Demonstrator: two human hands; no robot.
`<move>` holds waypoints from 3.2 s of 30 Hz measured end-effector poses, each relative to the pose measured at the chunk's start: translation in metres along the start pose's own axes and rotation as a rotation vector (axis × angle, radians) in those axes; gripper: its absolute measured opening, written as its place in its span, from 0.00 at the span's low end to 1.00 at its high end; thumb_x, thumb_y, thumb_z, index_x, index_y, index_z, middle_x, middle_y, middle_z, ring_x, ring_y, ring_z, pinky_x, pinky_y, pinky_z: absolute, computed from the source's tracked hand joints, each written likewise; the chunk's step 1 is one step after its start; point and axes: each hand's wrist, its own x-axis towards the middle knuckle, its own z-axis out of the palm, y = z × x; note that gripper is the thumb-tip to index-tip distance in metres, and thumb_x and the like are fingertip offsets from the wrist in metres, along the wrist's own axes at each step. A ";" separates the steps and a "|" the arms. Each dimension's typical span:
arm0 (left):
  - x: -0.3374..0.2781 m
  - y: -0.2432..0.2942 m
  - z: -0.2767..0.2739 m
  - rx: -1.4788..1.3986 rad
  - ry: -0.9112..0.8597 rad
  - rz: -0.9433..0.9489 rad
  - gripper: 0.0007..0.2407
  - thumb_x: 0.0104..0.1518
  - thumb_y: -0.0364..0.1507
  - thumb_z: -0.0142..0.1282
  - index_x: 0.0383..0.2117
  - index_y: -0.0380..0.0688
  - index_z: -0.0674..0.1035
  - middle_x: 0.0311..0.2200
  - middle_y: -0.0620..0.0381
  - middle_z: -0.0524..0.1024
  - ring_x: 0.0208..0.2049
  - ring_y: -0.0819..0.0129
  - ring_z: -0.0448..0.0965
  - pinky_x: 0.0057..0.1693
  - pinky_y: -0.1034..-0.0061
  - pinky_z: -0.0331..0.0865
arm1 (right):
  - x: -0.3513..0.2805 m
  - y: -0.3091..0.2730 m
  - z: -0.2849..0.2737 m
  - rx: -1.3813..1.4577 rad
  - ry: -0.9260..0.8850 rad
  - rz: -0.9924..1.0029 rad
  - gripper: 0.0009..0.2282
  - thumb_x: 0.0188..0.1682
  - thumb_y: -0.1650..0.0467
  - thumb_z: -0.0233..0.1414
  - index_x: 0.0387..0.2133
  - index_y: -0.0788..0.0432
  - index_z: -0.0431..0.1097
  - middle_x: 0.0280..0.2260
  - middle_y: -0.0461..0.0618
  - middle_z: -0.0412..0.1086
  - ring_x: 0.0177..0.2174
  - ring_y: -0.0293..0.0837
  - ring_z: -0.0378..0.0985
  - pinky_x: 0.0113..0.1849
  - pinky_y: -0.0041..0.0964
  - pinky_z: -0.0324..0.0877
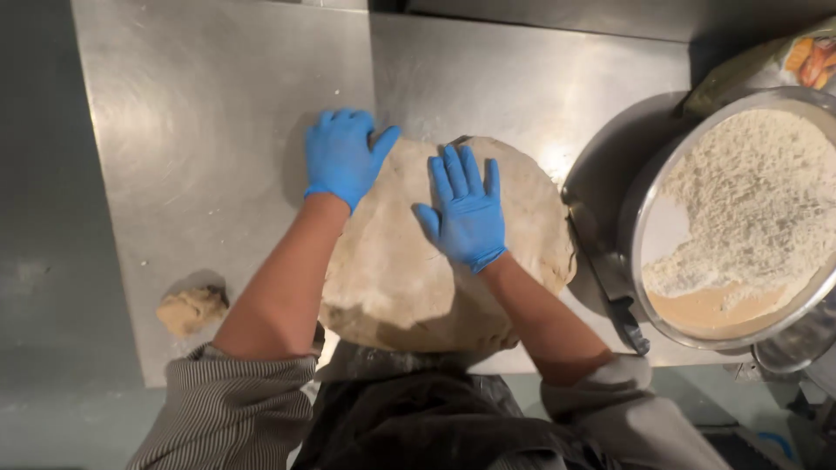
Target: Preparing and kneading a large batch of dough on a stainless steel bakery table.
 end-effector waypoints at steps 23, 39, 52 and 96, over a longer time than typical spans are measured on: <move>-0.165 -0.020 0.030 -0.014 0.300 0.479 0.25 0.57 0.40 0.59 0.61 0.52 0.70 0.64 0.47 0.65 0.65 0.49 0.63 0.70 0.49 0.52 | 0.047 -0.054 0.044 0.721 -0.117 -0.240 0.09 0.55 0.69 0.54 0.47 0.54 0.73 0.50 0.54 0.74 0.52 0.58 0.76 0.55 0.52 0.70; -0.091 0.048 0.048 0.199 -0.144 0.436 0.30 0.60 0.49 0.48 0.68 0.53 0.66 0.69 0.49 0.59 0.70 0.50 0.54 0.69 0.38 0.41 | 0.030 0.075 0.008 0.304 0.136 -0.153 0.13 0.50 0.62 0.56 0.20 0.55 0.75 0.20 0.57 0.69 0.21 0.56 0.72 0.29 0.47 0.69; -0.049 0.053 0.035 0.448 -0.261 0.518 0.29 0.62 0.56 0.38 0.70 0.70 0.62 0.74 0.54 0.52 0.74 0.50 0.46 0.68 0.30 0.29 | -0.046 0.108 -0.058 0.141 0.000 0.510 0.27 0.38 0.52 0.68 0.26 0.61 0.65 0.17 0.57 0.66 0.19 0.48 0.73 0.27 0.37 0.71; -0.239 0.068 0.084 0.368 -0.150 0.615 0.23 0.59 0.41 0.50 0.61 0.48 0.70 0.67 0.53 0.62 0.68 0.53 0.58 0.71 0.41 0.45 | -0.197 -0.059 0.023 0.625 0.345 0.180 0.27 0.43 0.80 0.47 0.61 0.68 0.60 0.64 0.70 0.58 0.63 0.66 0.63 0.64 0.57 0.57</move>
